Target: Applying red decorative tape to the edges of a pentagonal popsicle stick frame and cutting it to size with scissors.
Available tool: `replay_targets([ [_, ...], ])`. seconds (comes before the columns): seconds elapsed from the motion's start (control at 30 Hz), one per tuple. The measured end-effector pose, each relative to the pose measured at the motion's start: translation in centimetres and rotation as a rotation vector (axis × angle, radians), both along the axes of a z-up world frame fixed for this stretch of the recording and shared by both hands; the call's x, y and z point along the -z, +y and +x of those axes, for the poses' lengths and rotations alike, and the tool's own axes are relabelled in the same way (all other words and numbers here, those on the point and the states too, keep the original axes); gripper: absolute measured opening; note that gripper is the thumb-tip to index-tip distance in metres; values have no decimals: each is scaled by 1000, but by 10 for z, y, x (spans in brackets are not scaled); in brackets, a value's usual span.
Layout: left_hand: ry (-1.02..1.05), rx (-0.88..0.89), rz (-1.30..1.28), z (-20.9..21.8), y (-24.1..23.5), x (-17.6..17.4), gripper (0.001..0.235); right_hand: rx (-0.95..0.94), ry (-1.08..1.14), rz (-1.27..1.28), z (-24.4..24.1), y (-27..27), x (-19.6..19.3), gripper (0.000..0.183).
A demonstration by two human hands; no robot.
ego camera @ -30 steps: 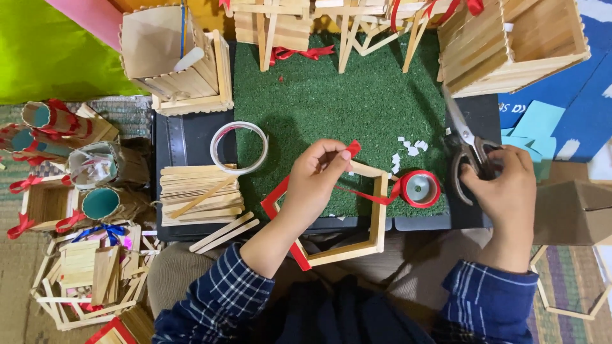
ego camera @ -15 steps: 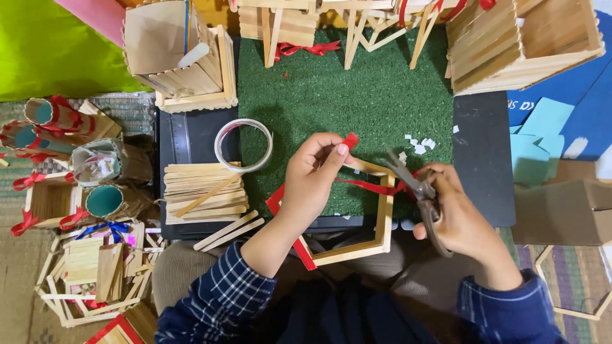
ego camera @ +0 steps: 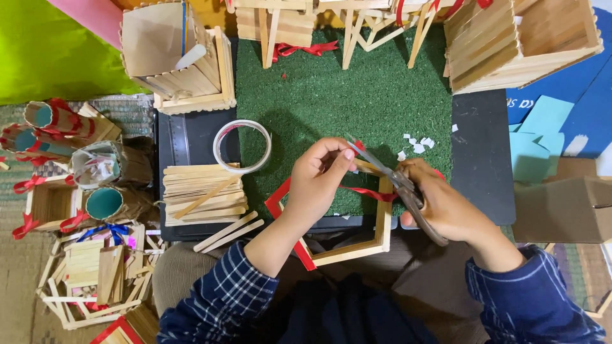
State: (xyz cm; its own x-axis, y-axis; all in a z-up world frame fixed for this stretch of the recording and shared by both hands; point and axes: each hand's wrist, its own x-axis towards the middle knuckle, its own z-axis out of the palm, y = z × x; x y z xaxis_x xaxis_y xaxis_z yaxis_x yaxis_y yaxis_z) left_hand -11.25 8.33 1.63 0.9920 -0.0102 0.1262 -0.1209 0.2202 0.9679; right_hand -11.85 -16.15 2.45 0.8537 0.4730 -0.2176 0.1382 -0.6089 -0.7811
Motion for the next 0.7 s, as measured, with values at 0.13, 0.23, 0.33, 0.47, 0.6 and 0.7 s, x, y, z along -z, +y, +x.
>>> replay_targets([
  [0.13, 3, -6, -3, -1, 1, -3, 10, -18, -9, -7, 1, -2, 1, 98],
  [0.23, 5, 15, -9, -1, 1, -5, 11, 13, 37, -38, 2, 0, -1, 101],
  [0.33, 0, 7, 3, -2, 1, -6, 9, 3, 32, -36, 1, -1, -1, 103],
  [0.47, -7, 20, 12, -3, 1, -6, 9, 6, 36, -41, 1, 2, -6, 104],
  [0.6, -14, 22, 18, -2, 2, -6, 7, 9, 42, -16, 1, -2, 3, 104],
  [0.7, -9, 27, 6, -2, 2, -6, 8, 8, 33, -8, 0, -2, 4, 103],
])
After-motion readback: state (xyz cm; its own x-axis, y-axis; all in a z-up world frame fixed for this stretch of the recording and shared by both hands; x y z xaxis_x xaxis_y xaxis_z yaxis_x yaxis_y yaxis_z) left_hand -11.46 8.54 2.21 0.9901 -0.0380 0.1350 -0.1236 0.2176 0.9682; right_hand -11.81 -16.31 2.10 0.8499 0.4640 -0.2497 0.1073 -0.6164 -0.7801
